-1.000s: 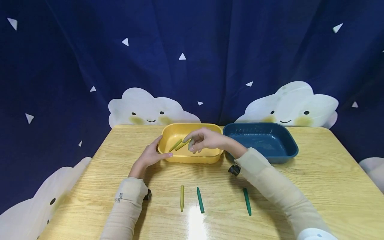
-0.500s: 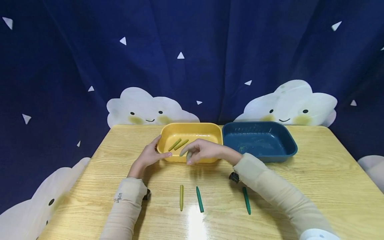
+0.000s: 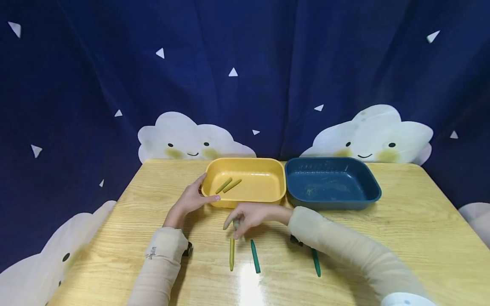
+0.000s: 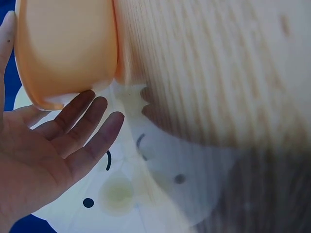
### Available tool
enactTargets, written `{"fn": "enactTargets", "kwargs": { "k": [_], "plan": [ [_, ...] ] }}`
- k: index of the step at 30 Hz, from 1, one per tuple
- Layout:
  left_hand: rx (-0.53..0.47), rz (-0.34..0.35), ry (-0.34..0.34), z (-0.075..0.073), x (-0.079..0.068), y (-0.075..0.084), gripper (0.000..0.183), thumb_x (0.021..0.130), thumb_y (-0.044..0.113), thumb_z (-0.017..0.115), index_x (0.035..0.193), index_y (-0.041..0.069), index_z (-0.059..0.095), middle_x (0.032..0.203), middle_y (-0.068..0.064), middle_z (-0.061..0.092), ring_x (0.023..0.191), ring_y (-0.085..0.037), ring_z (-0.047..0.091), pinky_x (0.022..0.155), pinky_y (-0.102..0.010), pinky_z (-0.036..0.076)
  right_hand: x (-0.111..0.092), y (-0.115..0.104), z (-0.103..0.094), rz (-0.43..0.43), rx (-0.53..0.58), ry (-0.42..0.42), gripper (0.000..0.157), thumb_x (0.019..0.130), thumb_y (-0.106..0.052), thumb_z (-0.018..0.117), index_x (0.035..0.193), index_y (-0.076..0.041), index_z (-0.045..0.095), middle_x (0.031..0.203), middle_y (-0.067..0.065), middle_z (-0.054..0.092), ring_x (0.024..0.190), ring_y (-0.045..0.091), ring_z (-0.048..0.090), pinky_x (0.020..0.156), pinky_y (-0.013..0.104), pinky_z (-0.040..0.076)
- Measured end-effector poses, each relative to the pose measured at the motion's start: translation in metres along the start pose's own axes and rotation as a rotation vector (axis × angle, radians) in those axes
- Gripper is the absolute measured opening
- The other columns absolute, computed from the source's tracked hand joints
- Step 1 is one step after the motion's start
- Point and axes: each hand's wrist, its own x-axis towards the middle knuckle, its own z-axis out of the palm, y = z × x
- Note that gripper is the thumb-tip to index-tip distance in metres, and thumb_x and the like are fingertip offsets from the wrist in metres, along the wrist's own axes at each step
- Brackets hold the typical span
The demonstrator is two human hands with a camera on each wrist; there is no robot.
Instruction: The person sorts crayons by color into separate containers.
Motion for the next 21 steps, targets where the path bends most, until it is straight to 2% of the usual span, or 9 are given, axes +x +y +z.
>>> {"fn": "enactTargets", "kwargs": {
  "k": [6, 13, 21],
  "plan": [
    [0.004, -0.009, -0.006, 0.002, 0.001, 0.000, 0.099, 0.073, 0.033, 0.076, 0.145, 0.000, 0.015, 0.131, -0.025, 0.043, 0.113, -0.033, 0.048, 0.094, -0.043, 0.039, 0.007, 0.006, 0.009, -0.001, -0.074, -0.023, 0.038, 0.073, 0.004, 0.072, 0.110, 0.004, 0.063, 0.055, -0.003, 0.044, 0.048, 0.004, 0.035, 0.048, 0.017, 0.032],
    [0.002, -0.001, -0.005, 0.000, -0.001, 0.002, 0.099, 0.074, 0.035, 0.075, 0.145, 0.001, 0.015, 0.130, -0.026, 0.044, 0.110, -0.033, 0.050, 0.091, -0.043, 0.041, 0.017, 0.011, 0.010, 0.048, -0.173, -0.028, 0.035, 0.070, 0.003, 0.075, 0.104, -0.002, 0.068, 0.058, -0.002, 0.046, 0.051, 0.005, 0.036, 0.051, 0.017, 0.034],
    [0.013, -0.017, -0.004, -0.002, -0.002, 0.001, 0.098, 0.075, 0.032, 0.075, 0.145, 0.002, 0.015, 0.135, -0.024, 0.039, 0.116, -0.033, 0.046, 0.096, -0.044, 0.037, 0.024, 0.011, 0.012, 0.087, -0.181, -0.052, 0.031, 0.068, 0.007, 0.075, 0.098, -0.001, 0.071, 0.080, 0.002, 0.066, 0.053, 0.004, 0.037, 0.052, 0.017, 0.035]
  ]
}}
